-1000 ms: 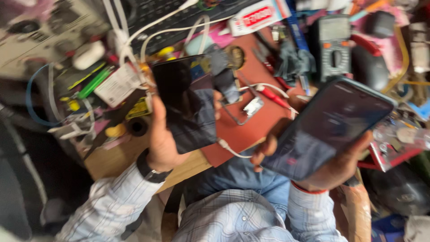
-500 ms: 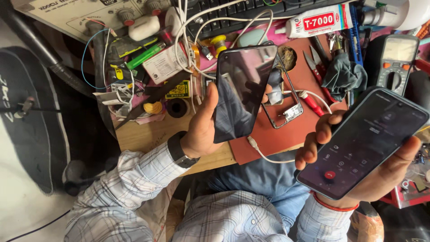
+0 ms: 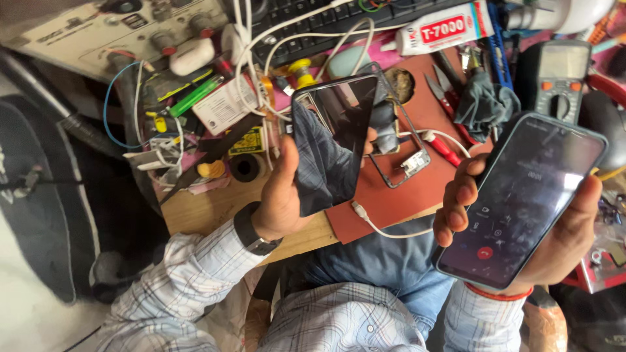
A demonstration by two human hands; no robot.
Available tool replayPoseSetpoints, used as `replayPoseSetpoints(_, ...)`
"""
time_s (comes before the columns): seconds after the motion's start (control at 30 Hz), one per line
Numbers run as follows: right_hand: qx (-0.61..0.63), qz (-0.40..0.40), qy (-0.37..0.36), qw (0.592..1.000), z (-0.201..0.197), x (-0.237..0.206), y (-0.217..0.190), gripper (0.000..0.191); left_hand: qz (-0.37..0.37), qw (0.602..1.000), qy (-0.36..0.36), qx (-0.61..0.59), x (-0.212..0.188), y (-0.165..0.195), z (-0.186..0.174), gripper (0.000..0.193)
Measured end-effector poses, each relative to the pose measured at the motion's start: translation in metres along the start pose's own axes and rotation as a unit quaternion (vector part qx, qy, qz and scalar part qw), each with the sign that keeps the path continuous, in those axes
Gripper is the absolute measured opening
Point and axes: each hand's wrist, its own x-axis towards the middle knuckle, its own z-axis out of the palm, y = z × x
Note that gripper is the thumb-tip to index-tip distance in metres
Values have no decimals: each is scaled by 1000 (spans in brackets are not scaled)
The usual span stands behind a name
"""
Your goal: The person pries open a smartphone, wipes its screen with a cloth, and handles the opened phone body with its battery exposed. They then use multimeter probes to test the exposed battery and circuit board, holding the probes against the board for an extended period.
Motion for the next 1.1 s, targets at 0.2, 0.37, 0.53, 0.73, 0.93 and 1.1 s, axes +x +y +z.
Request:
replayPoseSetpoints(0.2,30,-28,58,997,-4,2,-19,81,-26,999,31,-16,-4,1,5,92)
replayPoseSetpoints(0.37,92,-65,150,982,-6,13,-34,81,-55,998,10,19,-7,3,11,102)
replayPoseSetpoints(0.53,38,-60,84,994,-12,33,-50,76,-69,997,20,35,-10,-1,15,106)
replayPoseSetpoints(0.73,13,-45,116,992,-22,51,-65,79,-101,992,67,27,-12,-4,14,109)
replayPoseSetpoints(0.93,62,-18,66,996,-20,51,-67,89,-66,996,61,15,-19,-6,7,105)
replayPoseSetpoints(1.1,-218,-120,125,960,-28,34,-48,81,-86,995,49,-1,-27,-7,-2,106)
